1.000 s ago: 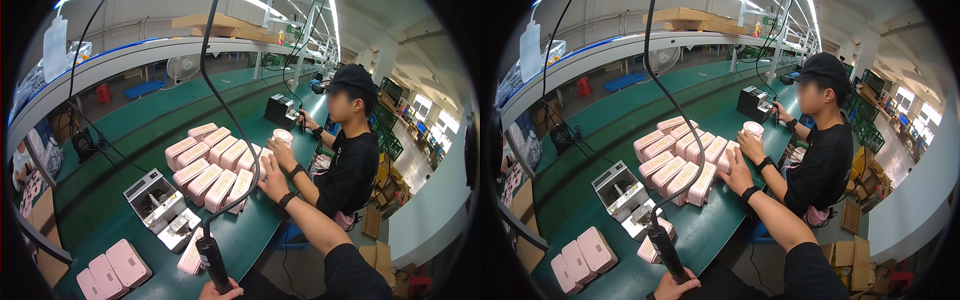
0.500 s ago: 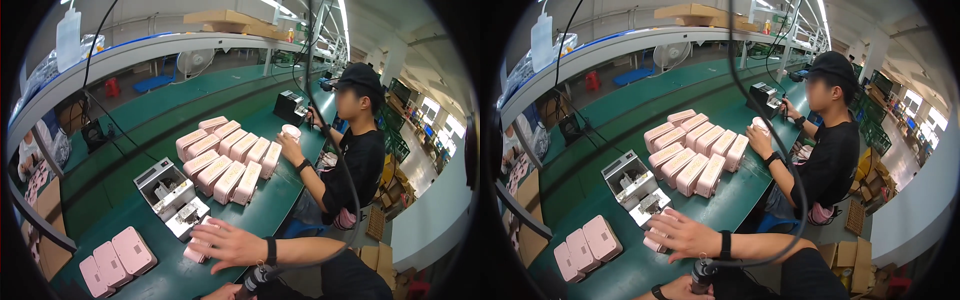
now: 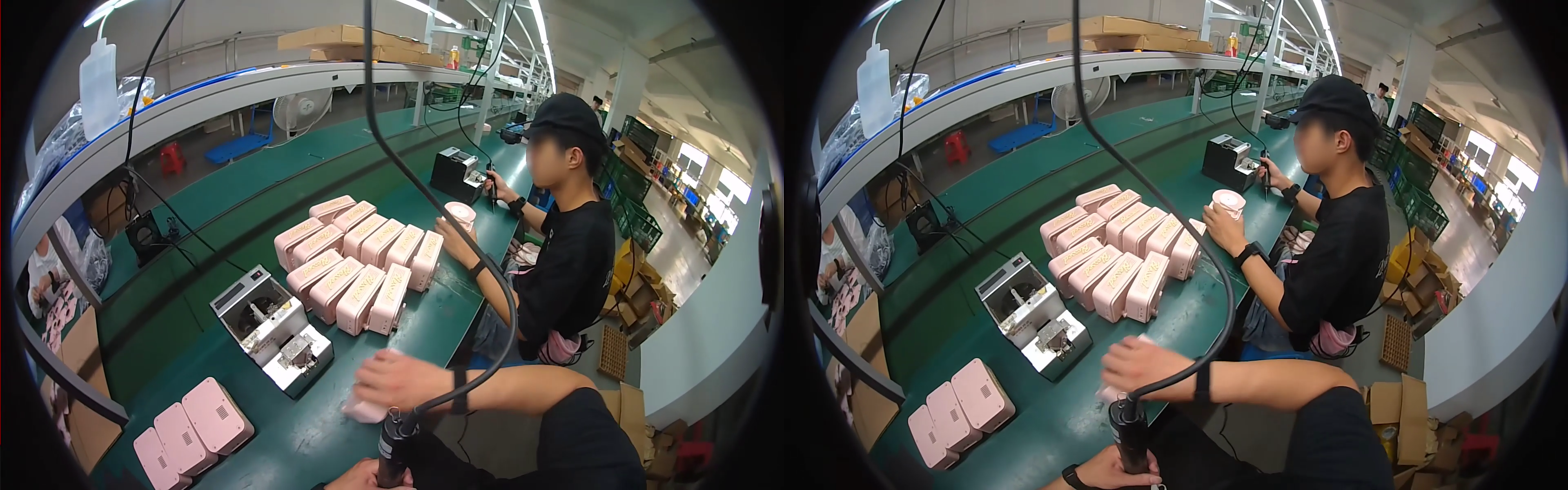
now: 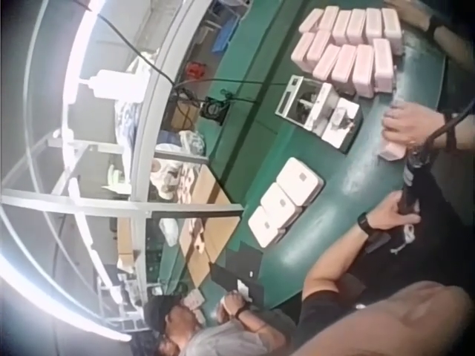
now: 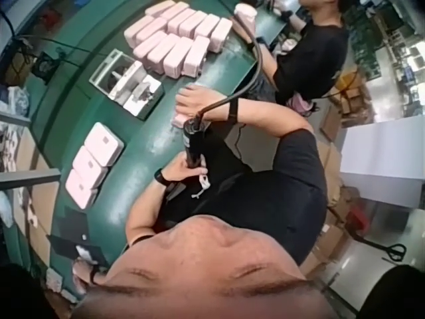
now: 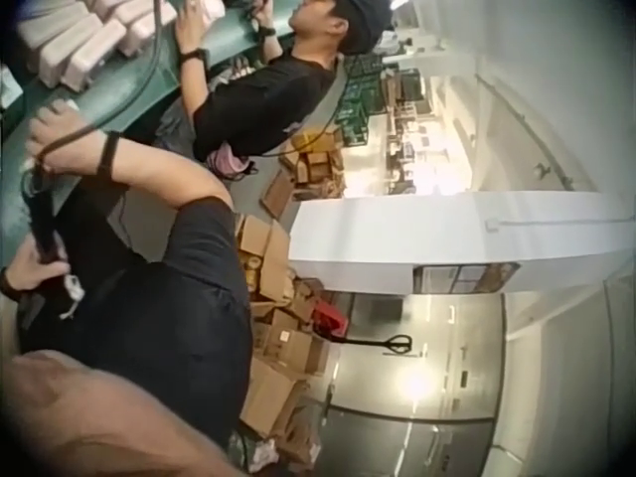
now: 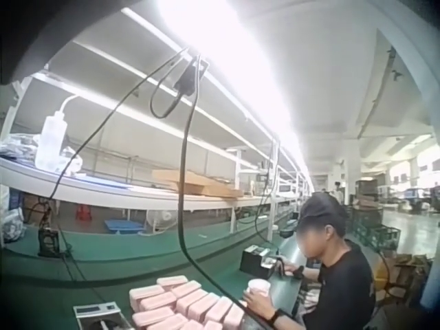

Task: The person picks up a pink device, places it on the table, and uses a power screwdriver to drive screws into the back. They then turn the device over, press on the front panel, and place it onto a stack of finished devices.

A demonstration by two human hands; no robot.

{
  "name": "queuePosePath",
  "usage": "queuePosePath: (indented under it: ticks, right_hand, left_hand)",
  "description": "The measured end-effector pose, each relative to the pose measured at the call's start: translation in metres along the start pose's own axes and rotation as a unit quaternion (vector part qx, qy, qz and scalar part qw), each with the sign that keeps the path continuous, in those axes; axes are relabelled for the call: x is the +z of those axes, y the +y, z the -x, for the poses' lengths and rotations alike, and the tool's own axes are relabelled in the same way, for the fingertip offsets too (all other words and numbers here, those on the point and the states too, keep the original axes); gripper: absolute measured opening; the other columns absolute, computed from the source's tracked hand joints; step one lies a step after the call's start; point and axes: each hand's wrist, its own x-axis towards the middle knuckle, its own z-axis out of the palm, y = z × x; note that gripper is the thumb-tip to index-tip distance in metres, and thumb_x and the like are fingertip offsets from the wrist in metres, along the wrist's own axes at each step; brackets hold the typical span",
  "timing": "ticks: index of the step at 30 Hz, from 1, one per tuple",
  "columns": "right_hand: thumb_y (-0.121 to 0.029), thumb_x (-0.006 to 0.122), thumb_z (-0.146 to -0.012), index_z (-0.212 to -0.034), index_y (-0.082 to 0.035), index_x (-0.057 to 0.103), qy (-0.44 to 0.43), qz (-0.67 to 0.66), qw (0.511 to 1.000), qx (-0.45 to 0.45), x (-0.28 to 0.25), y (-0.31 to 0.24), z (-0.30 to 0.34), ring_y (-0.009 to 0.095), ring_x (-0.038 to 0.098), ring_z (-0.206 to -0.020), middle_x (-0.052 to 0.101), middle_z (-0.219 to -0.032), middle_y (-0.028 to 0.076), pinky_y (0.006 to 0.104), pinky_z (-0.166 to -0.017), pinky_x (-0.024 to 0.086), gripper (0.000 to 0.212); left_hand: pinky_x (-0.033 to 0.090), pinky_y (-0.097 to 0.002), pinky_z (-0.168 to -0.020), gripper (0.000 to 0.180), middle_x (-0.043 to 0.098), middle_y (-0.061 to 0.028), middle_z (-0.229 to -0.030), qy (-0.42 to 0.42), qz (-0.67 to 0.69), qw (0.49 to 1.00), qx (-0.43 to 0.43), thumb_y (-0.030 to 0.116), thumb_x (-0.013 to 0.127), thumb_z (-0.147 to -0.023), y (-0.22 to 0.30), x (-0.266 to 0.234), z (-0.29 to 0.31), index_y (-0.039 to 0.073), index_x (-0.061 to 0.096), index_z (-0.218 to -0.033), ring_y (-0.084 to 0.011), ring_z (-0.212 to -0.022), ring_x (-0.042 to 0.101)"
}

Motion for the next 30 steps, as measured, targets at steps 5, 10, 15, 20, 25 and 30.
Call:
queuePosePath:
  ticks: [5,10,15,20,25,30]
  right_hand:
    - [-0.014,0.06,-0.081,-0.1,-0.008,0.057,-0.019,0.116,0.983,0.142,-0.016,0.06,0.061,0.023,0.06,-0.1,0.056,-0.099,0.007,0.0362,-0.091,0.046,0.02]
    - [-0.018,0.058,-0.083,-0.098,-0.009,0.057,-0.003,0.212,0.955,0.207,-0.007,0.116,0.1,0.023,0.058,-0.093,0.054,-0.095,0.011,0.0345,-0.084,0.046,0.017]
    - [-0.01,0.059,-0.082,-0.111,-0.007,0.058,0.022,0.24,0.927,0.288,0.02,0.155,0.12,0.027,0.06,-0.098,0.054,-0.108,0.013,0.037,-0.084,0.05,0.029]
    - [-0.007,0.064,-0.083,-0.13,-0.004,0.051,0.153,0.116,0.902,0.387,0.049,0.153,0.132,0.034,0.063,-0.101,0.054,-0.123,0.018,0.0405,-0.082,0.055,0.049]
    - [-0.013,0.072,-0.083,-0.14,-0.003,0.041,0.324,-0.07,0.797,0.505,0.059,0.11,0.105,0.037,0.067,-0.098,0.055,-0.131,0.023,0.0427,-0.083,0.055,0.065]
    - [-0.02,0.079,-0.082,-0.146,-0.001,0.032,0.285,-0.087,0.765,0.571,0.102,0.127,0.12,0.035,0.07,-0.097,0.063,-0.123,0.025,0.04,-0.083,0.056,0.082]
  left_hand:
    - [0.05,-0.027,-0.071,0.017,0.065,-0.0003,-0.08,0.009,0.026,0.999,-0.043,0.013,0.079,-0.087,-0.002,-0.003,-0.004,0.004,0.066,-0.091,-0.01,-0.076,0.061]
    - [0.05,-0.0278,-0.072,0.018,0.064,-0.0004,-0.081,0.017,0.028,0.999,-0.043,0.013,0.08,-0.086,0.004,0.0,-0.007,0.004,0.065,-0.091,-0.0106,-0.078,0.061]
    - [0.049,-0.0289,-0.067,0.018,0.062,-0.0005,-0.078,0.037,0.031,0.999,-0.007,0.012,0.08,-0.086,0.006,0.005,-0.007,0.004,0.064,-0.088,-0.0109,-0.074,0.059]
    - [0.048,-0.0286,-0.066,0.018,0.061,-0.0005,-0.076,0.03,0.035,0.999,-0.011,0.012,0.08,-0.086,0.013,0.005,-0.006,0.004,0.064,-0.088,-0.0108,-0.072,0.058]
    - [0.047,-0.0285,-0.065,0.018,0.061,-0.0005,-0.075,0.035,0.035,0.999,-0.009,0.012,0.08,-0.086,0.01,-0.002,-0.007,0.004,0.064,-0.087,-0.0106,-0.071,0.058]
    - [0.048,-0.0282,-0.067,0.017,0.061,-0.0005,-0.075,0.025,0.048,0.998,-0.013,0.012,0.079,-0.086,0.01,-0.001,-0.004,0.003,0.064,-0.088,-0.0104,-0.072,0.058]
